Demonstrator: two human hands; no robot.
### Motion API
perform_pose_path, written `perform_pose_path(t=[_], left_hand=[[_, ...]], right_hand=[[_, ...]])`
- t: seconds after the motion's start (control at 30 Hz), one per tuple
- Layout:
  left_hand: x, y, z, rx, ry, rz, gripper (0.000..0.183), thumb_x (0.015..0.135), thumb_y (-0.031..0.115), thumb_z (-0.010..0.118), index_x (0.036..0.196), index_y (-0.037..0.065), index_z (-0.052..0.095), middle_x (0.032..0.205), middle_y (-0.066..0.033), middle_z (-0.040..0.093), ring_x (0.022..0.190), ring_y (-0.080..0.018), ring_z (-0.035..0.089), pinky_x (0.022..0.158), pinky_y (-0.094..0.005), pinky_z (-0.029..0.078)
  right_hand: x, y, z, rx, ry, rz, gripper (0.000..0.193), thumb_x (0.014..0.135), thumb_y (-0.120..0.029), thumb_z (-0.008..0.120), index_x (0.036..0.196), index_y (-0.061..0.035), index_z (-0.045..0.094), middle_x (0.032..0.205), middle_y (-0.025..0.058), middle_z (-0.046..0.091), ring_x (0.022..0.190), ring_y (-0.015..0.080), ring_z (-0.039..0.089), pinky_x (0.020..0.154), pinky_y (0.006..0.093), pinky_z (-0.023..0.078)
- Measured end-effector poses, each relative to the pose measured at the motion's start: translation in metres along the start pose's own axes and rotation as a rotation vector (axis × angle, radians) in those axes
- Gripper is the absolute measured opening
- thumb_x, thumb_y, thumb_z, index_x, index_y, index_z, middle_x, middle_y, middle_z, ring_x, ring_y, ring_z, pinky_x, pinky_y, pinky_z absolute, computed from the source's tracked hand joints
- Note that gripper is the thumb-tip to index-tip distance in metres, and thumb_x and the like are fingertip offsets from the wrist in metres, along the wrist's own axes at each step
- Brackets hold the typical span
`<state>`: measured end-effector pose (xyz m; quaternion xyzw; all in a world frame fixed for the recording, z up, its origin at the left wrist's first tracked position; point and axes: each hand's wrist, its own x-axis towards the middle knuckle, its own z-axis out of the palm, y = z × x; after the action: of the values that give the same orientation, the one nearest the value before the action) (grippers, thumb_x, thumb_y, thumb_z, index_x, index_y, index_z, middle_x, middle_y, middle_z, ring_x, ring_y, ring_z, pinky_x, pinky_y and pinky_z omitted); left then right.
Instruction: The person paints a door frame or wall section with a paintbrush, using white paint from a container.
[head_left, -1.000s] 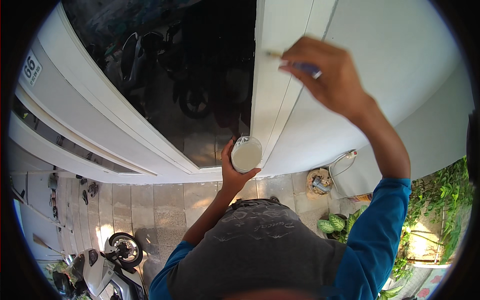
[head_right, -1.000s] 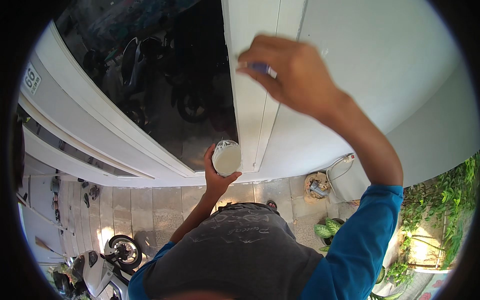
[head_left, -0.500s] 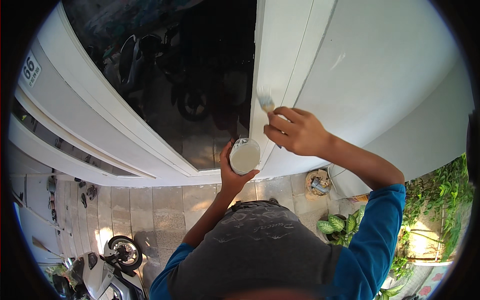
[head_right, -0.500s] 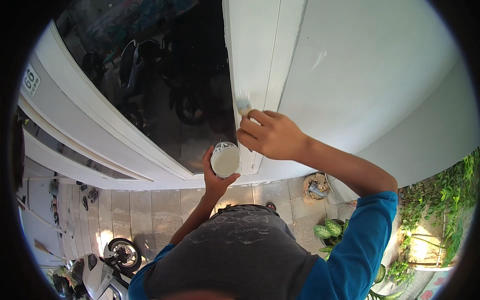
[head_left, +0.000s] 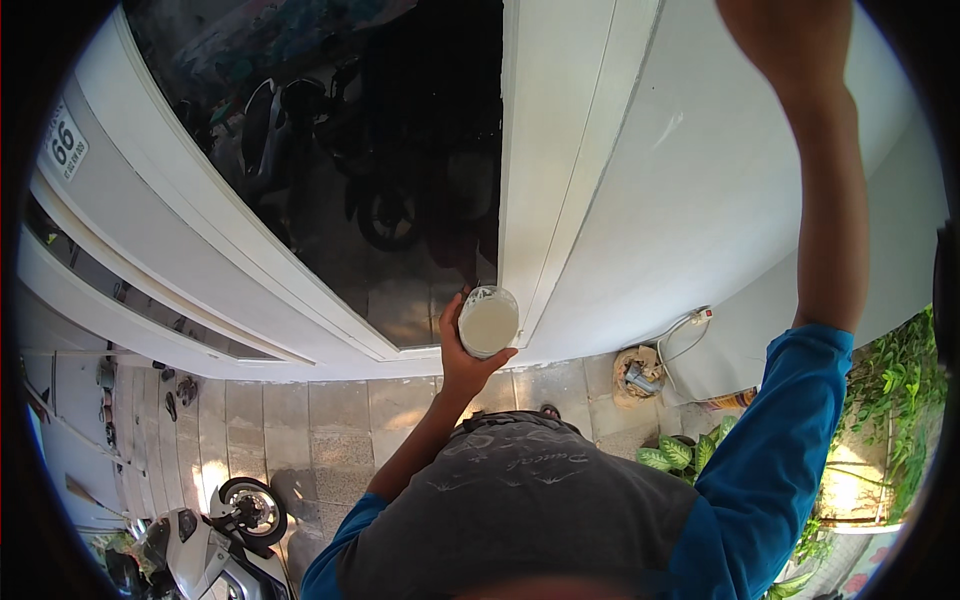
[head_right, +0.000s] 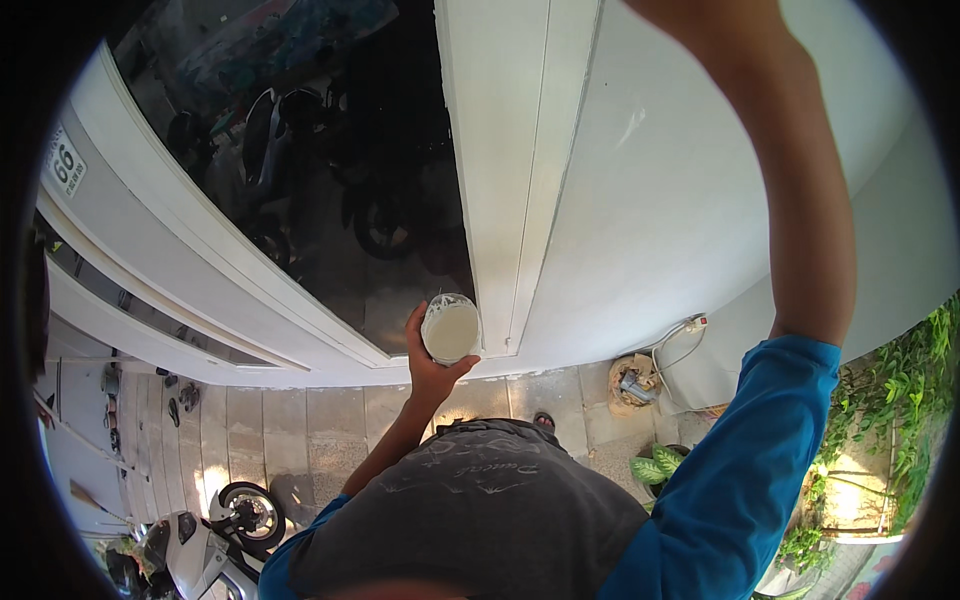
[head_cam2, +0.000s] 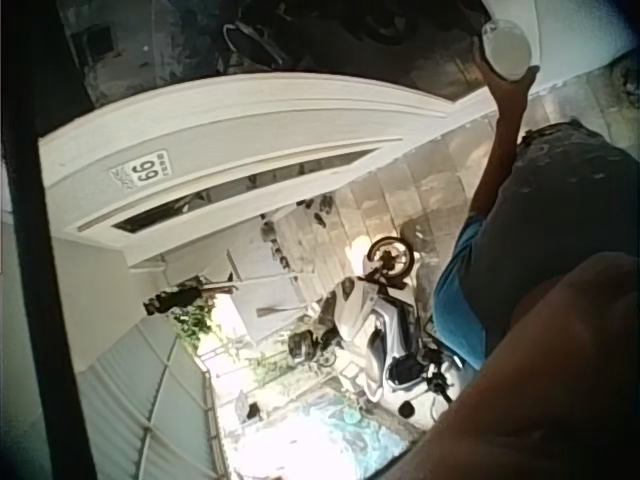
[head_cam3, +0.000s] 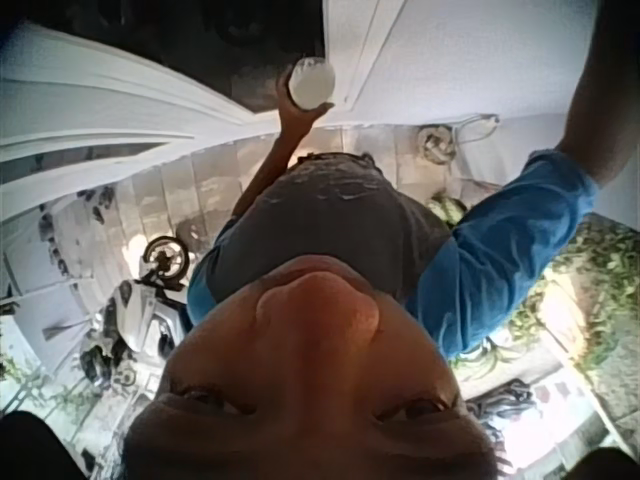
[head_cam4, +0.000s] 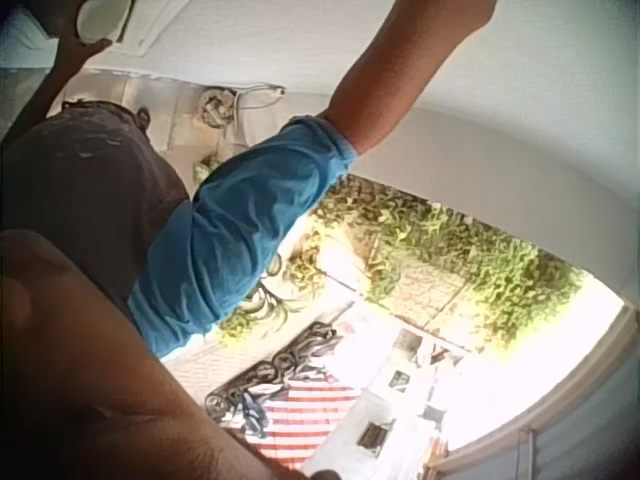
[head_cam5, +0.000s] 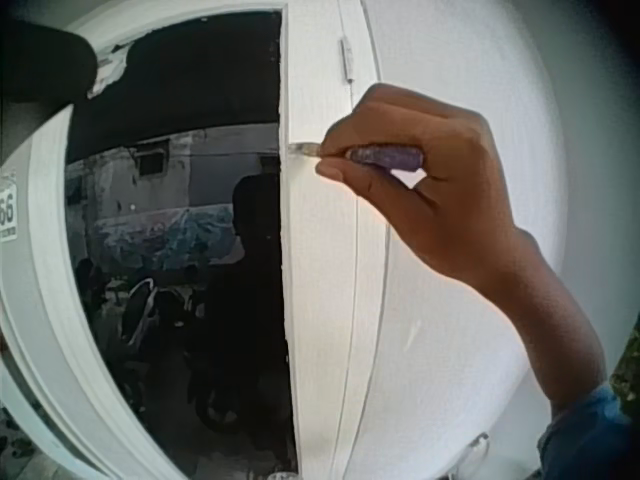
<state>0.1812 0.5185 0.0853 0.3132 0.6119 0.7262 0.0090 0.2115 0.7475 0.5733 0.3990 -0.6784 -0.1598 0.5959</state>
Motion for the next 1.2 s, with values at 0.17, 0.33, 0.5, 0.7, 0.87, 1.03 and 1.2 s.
perform_pose_path(t=[0.17,0.33,0.5,0.7,0.87,1.03,1.2], left_hand=[[-0.008,-0.006,-0.009,-0.006,0.044,-0.008,0.117,0.065,0.011,0.095,0.157,0.005,0.023,0.145,-0.0151,0.043,0.133,-0.0275,0.051,0.111,-0.0415,0.045],[-0.006,-0.001,-0.004,0.016,0.026,-0.018,0.117,0.065,0.010,0.095,0.157,0.005,0.023,0.145,-0.0156,0.043,0.133,-0.0276,0.051,0.111,-0.0414,0.045],[-0.006,-0.001,-0.001,-0.013,0.027,-0.026,0.117,0.065,0.010,0.095,0.157,0.005,0.023,0.144,-0.0160,0.045,0.132,-0.0278,0.053,0.110,-0.0416,0.046],[-0.004,-0.005,0.000,0.015,0.017,-0.005,0.116,0.065,0.011,0.095,0.157,0.005,0.023,0.144,-0.0156,0.046,0.132,-0.0275,0.053,0.109,-0.0418,0.047],[-0.007,-0.006,-0.002,0.009,0.044,-0.008,0.116,0.066,0.011,0.095,0.156,0.005,0.023,0.144,-0.0154,0.045,0.132,-0.0274,0.053,0.110,-0.0417,0.047],[-0.009,-0.006,-0.001,-0.036,0.046,-0.016,0.115,0.066,0.011,0.095,0.156,0.004,0.023,0.145,-0.0156,0.045,0.132,-0.0272,0.053,0.110,-0.0414,0.046],[-0.008,-0.002,0.000,0.007,0.032,-0.024,0.115,0.066,0.011,0.094,0.156,0.004,0.022,0.145,-0.0157,0.044,0.133,-0.0270,0.052,0.110,-0.0410,0.045]], right_hand=[[-0.095,-0.107,0.047,-0.107,-0.277,-0.051,0.019,0.074,-0.018,0.071,0.092,-0.0139,0.068,0.096,0.0011,0.061,0.095,0.0179,0.067,0.062,0.0270,0.058],[-0.154,-0.189,0.052,0.474,-0.740,0.321,0.013,0.081,-0.016,0.074,0.091,-0.0099,0.069,0.093,0.0029,0.065,0.090,0.0191,0.068,0.066,0.0331,0.060],[-0.110,-0.120,0.048,0.466,-0.538,0.523,0.008,0.089,-0.015,0.075,0.092,-0.0078,0.072,0.090,0.0061,0.068,0.081,0.0245,0.071,0.066,0.0371,0.056],[-0.020,-0.028,0.015,0.017,0.062,0.096,0.009,0.090,-0.007,0.077,0.094,-0.0016,0.071,0.081,0.0114,0.069,0.067,0.0182,0.068,0.050,0.0290,0.049],[-0.080,-0.085,0.033,-0.109,-0.301,0.003,0.022,0.077,-0.011,0.080,0.099,-0.0096,0.076,0.100,0.0066,0.072,0.093,0.0237,0.072,0.068,0.0321,0.060],[-0.162,-0.188,0.050,0.162,-0.480,0.076,0.016,0.075,-0.016,0.068,0.088,-0.0074,0.066,0.094,0.0048,0.062,0.093,0.0200,0.065,0.070,0.0287,0.058],[-0.173,-0.194,0.055,0.454,-0.634,0.345,0.015,0.077,-0.016,0.074,0.088,-0.0103,0.066,0.092,0.0024,0.063,0.086,0.0193,0.067,0.067,0.0342,0.058]])
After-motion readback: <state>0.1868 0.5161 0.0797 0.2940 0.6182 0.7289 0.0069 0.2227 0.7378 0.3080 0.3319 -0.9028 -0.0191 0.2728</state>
